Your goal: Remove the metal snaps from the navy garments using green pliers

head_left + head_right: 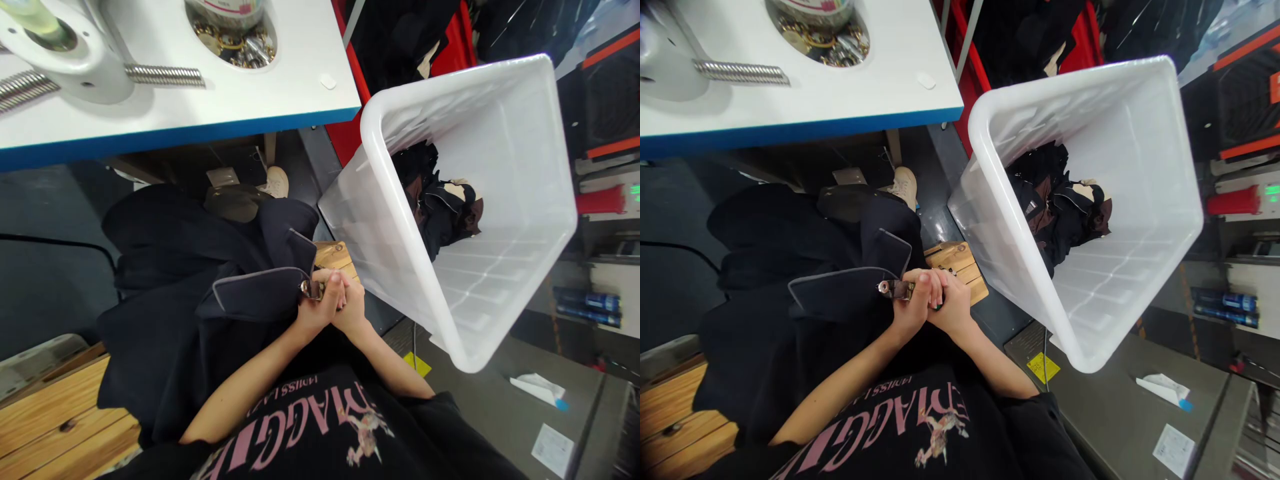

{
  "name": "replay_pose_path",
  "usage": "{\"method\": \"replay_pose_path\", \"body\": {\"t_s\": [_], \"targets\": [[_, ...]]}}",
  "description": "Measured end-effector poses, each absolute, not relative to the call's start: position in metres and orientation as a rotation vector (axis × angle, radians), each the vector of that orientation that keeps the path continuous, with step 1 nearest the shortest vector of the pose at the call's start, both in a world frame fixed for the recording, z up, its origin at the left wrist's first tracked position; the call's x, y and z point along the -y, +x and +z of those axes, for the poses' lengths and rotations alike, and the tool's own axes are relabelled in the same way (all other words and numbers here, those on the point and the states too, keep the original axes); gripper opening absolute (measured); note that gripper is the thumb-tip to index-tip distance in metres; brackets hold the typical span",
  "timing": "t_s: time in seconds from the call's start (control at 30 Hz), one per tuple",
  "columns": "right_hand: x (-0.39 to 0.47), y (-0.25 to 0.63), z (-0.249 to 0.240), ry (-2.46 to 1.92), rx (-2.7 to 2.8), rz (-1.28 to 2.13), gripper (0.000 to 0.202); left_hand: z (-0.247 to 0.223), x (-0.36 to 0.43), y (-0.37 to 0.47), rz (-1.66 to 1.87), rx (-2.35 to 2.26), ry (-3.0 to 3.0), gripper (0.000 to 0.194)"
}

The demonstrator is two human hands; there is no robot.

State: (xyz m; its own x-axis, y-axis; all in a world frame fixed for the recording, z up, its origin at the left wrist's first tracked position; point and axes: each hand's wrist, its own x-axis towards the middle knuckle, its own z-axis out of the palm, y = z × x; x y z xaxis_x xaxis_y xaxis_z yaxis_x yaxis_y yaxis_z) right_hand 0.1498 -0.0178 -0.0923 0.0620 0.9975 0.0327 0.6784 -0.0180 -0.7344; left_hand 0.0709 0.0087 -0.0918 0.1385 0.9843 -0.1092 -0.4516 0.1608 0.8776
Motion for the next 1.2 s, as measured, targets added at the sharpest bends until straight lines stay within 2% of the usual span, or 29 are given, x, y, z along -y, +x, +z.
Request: {"method": "replay_pose_path", "body": {"t_s": [0.1,0.17,0.2,0.3,0.37,0.4,0.43,0.47,0.5,0.53,0.63,0.73,0.83,0.9,1.03,1.2], "targets": [[0.018,0.151,-0.088,-1.785,1.667,0.748,0.009,-0.086,-0.013,0.072,1.176,-0.925,0.799,0.044],[0.014,0.157,-0.084,-1.859,1.645,0.687,0.013,-0.075,-0.015,0.062,1.053,-0.975,0.903,0.03],[0.011,0.161,-0.08,-1.91,1.641,0.604,0.015,-0.067,-0.016,0.053,0.945,-0.994,1.006,0.024],[0.001,0.177,-0.065,-2.017,1.678,0.254,0.014,-0.034,-0.013,0.011,0.583,-0.974,1.441,0.034],[-0.004,0.185,-0.053,-2.014,1.734,0.109,0.013,-0.013,-0.015,-0.019,0.632,-0.965,1.645,0.021],[-0.006,0.188,-0.048,-2.004,1.758,0.08,0.014,-0.005,-0.019,-0.03,0.777,-1.073,1.706,0.023],[-0.007,0.189,-0.045,-1.989,1.781,0.076,0.016,-0.001,-0.026,-0.039,0.976,-1.194,1.79,0.037],[-0.007,0.189,-0.043,-1.975,1.802,0.089,0.02,-0.001,-0.035,-0.044,1.007,-1.314,1.914,0.054],[-0.007,0.189,-0.042,-1.968,1.821,0.116,0.024,-0.004,-0.045,-0.046,0.948,-1.343,1.978,0.066],[-0.007,0.189,-0.043,-1.971,1.84,0.156,0.029,-0.01,-0.054,-0.046,0.823,-1.308,1.967,0.066],[-0.006,0.19,-0.053,-2.029,1.858,0.343,0.043,-0.033,-0.076,-0.038,0.55,-1.138,1.598,0.038],[-0.006,0.195,-0.07,-2.036,1.71,0.698,0.05,-0.048,-0.078,-0.033,0.702,-1.144,1.104,0.028],[-0.009,0.195,-0.082,-1.853,1.331,1.113,0.039,-0.051,-0.07,-0.034,0.901,-1.181,0.825,0.037],[-0.015,0.187,-0.082,-1.662,1.121,1.261,0.026,-0.049,-0.065,-0.034,0.966,-1.218,0.834,0.034],[-0.032,0.154,-0.061,-1.396,1.057,1.275,0.018,-0.039,-0.058,-0.025,1.039,-1.312,1.067,0.02],[-0.049,0.12,-0.043,-1.268,1.134,1.179,0.024,-0.029,-0.054,-0.011,1.104,-1.368,1.331,0.011]]}}
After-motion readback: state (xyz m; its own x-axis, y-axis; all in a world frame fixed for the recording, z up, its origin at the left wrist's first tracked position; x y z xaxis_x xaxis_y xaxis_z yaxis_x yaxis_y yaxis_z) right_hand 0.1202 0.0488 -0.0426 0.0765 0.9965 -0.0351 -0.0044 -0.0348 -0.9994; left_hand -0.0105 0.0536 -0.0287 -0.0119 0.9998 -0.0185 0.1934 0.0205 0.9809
